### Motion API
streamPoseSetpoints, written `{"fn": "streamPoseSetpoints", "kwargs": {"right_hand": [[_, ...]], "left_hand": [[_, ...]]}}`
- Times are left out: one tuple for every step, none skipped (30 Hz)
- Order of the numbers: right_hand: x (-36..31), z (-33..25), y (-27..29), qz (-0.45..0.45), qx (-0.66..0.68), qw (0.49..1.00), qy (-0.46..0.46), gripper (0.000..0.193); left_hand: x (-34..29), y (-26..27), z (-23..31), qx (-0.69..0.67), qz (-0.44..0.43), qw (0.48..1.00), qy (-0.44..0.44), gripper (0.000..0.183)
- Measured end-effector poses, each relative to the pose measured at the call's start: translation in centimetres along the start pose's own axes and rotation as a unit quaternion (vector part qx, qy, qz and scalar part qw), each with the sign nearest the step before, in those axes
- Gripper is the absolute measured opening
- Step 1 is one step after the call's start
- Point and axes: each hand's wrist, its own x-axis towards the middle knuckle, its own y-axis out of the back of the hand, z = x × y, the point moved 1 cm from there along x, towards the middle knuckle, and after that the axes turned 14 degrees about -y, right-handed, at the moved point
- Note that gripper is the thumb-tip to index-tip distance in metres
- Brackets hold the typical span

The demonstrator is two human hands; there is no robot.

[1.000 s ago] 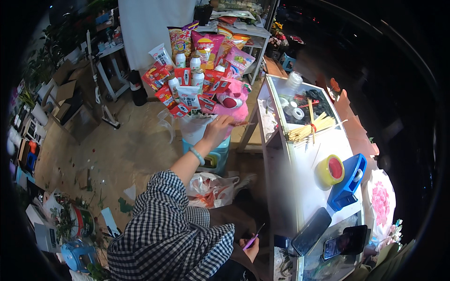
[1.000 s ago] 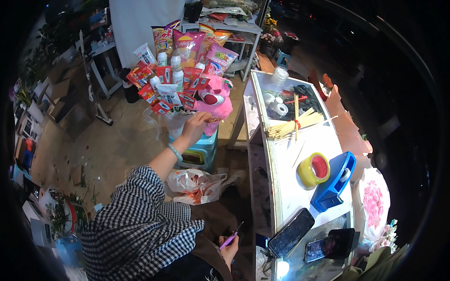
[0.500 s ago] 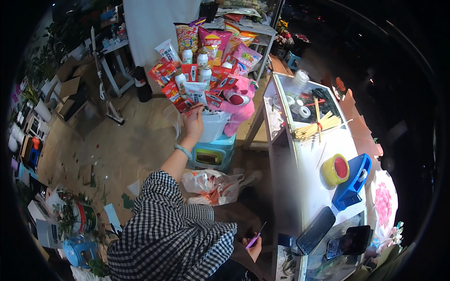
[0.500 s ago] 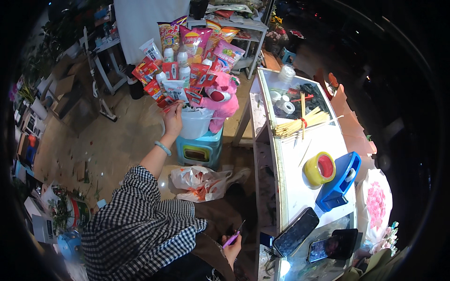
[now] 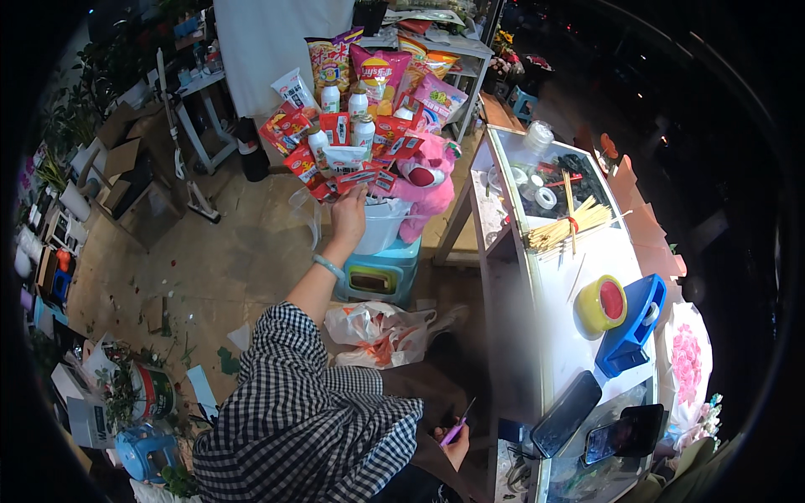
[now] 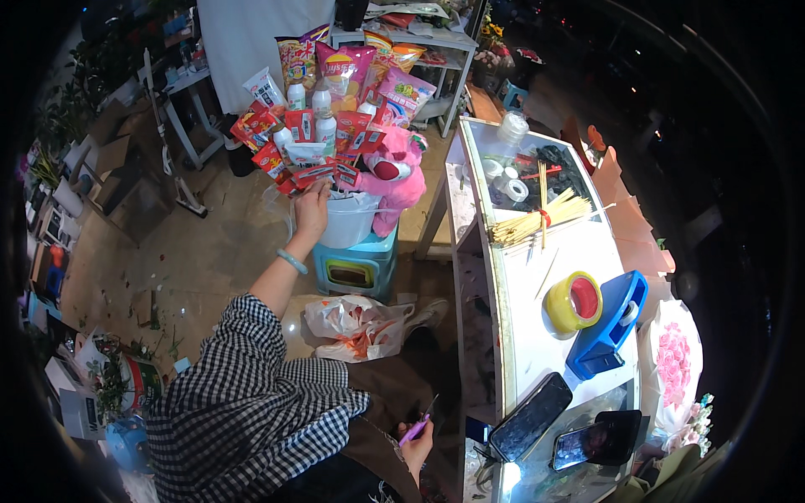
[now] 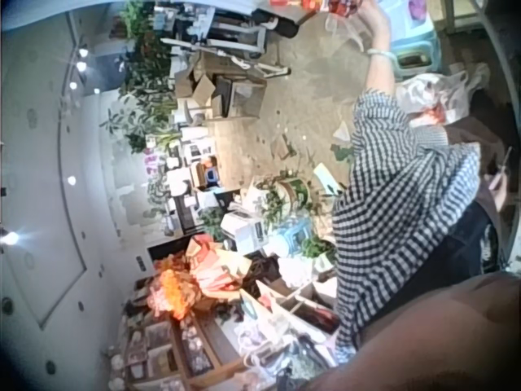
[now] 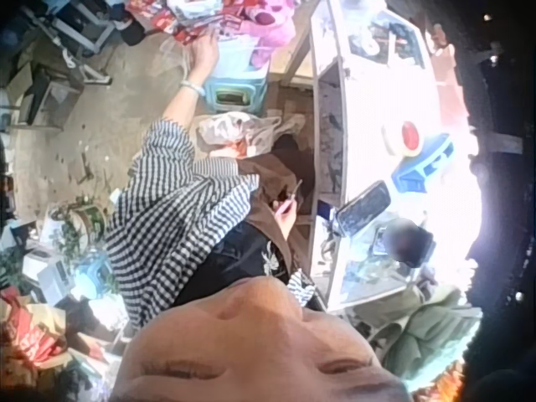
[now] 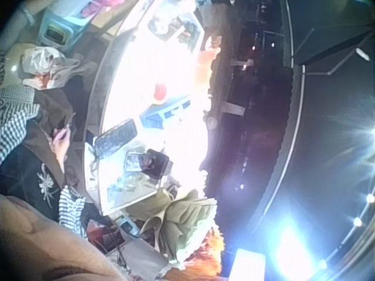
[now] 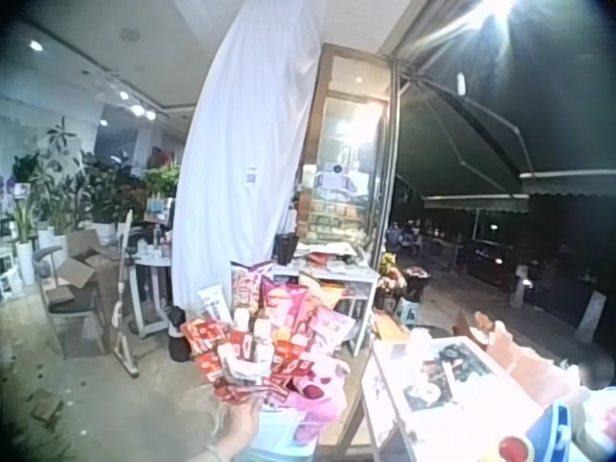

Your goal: The person assembles small red rectangular packets onto wooden sticks using tape and scissors. They repeatedly pick up packets, attach them to sticks, and trim excess material, then place the finished items into a plastic bag.

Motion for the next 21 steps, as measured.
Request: {"fn": "streamPoseSetpoints", "kwargs": {"right_hand": [[0.0, 0.0, -0.1, 0.0, -0.002, 1.0, 0.005, 0.044], [0.0, 0.1, -0.1, -0.005, 0.015, 1.0, -0.004, 0.044], [0.1, 0.2, -0.1, -0.005, 0.018, 1.0, -0.005, 0.044], [0.1, 0.3, -0.1, -0.005, 0.02, 1.0, -0.006, 0.044], [0.1, 0.4, -0.1, -0.001, 0.015, 1.0, -0.003, 0.044], [0.2, 0.5, -0.1, 0.003, 0.01, 1.0, 0.0, 0.044], [0.2, 0.4, -0.2, 0.011, -0.012, 1.0, 0.014, 0.044], [0.2, 0.4, -0.2, 0.006, -0.001, 1.0, 0.004, 0.046], [0.2, 0.2, -0.2, 0.007, -0.005, 1.0, 0.005, 0.047], [0.1, -0.2, -0.2, 0.015, -0.022, 0.999, 0.018, 0.048], [-0.1, -0.5, -0.3, 0.005, -0.011, 1.0, 0.01, 0.049], [-0.3, -1.1, -0.5, 0.002, -0.013, 1.0, 0.013, 0.049], [-0.5, -1.7, -0.7, 0.017, -0.04, 0.999, 0.001, 0.05], [-0.8, -2.4, -1.0, -0.018, 0.001, 1.0, 0.013, 0.05], [-1.0, -3.2, -1.2, -0.035, 0.016, 0.999, 0.007, 0.05], [-1.3, -4.0, -1.4, -0.048, 0.032, 0.998, 0.001, 0.05], [-1.2, -4.8, -1.9, -0.078, 0.039, 0.996, 0.011, 0.05], [-1.0, -5.7, -2.2, -0.113, 0.029, 0.992, 0.05, 0.054], [-0.7, -6.3, -3.0, -0.162, 0.079, 0.983, 0.047, 0.056], [-0.1, -7.0, -3.5, -0.179, 0.04, 0.98, 0.072, 0.056], [0.4, -7.4, -4.5, -0.209, 0.072, 0.973, 0.06, 0.053]], "left_hand": [[0.0, -0.1, -0.2, 0.001, 0.012, 1.0, -0.016, 0.019], [0.0, -0.1, -0.5, 0.006, 0.024, 0.999, -0.022, 0.02], [0.0, -0.2, -0.8, 0.001, 0.037, 0.999, -0.026, 0.02], [0.0, -0.3, -1.1, -0.013, 0.054, 0.998, -0.036, 0.02], [0.0, -0.4, -1.4, -0.012, 0.051, 0.998, -0.032, 0.02], [0.1, -0.5, -1.5, -0.019, 0.053, 0.998, -0.034, 0.02], [0.1, -0.5, -1.6, -0.025, 0.056, 0.997, -0.035, 0.02], [0.1, -0.4, -1.6, -0.021, 0.047, 0.998, -0.025, 0.02], [0.2, -0.3, -1.4, -0.018, 0.037, 0.999, -0.016, 0.019], [0.3, -0.1, -1.1, -0.016, 0.028, 0.999, -0.007, 0.019], [0.3, 0.2, -0.7, -0.02, 0.032, 0.999, -0.01, 0.018], [0.4, 0.6, -0.2, -0.024, 0.036, 0.999, -0.013, 0.018], [0.5, 0.9, 0.4, -0.037, 0.022, 0.999, 0.004, 0.017], [0.4, 1.3, 1.1, -0.09, 0.046, 0.995, -0.012, 0.017], [0.0, 1.6, 1.9, -0.151, 0.049, 0.987, -0.003, 0.017], [-0.6, 1.9, 2.9, -0.221, 0.063, 0.973, -0.004, 0.018], [-1.5, 1.8, 3.9, -0.264, 0.034, 0.963, 0.034, 0.018], [-2.7, 1.7, 5.1, -0.315, 0.017, 0.947, 0.061, 0.018], [-4.0, 1.4, 6.5, -0.379, 0.003, 0.922, 0.079, 0.018], [-5.6, 1.2, 7.9, -0.408, -0.03, 0.906, 0.105, 0.018], [-7.1, 0.8, 9.2, -0.442, -0.041, 0.888, 0.125, 0.016]]}}
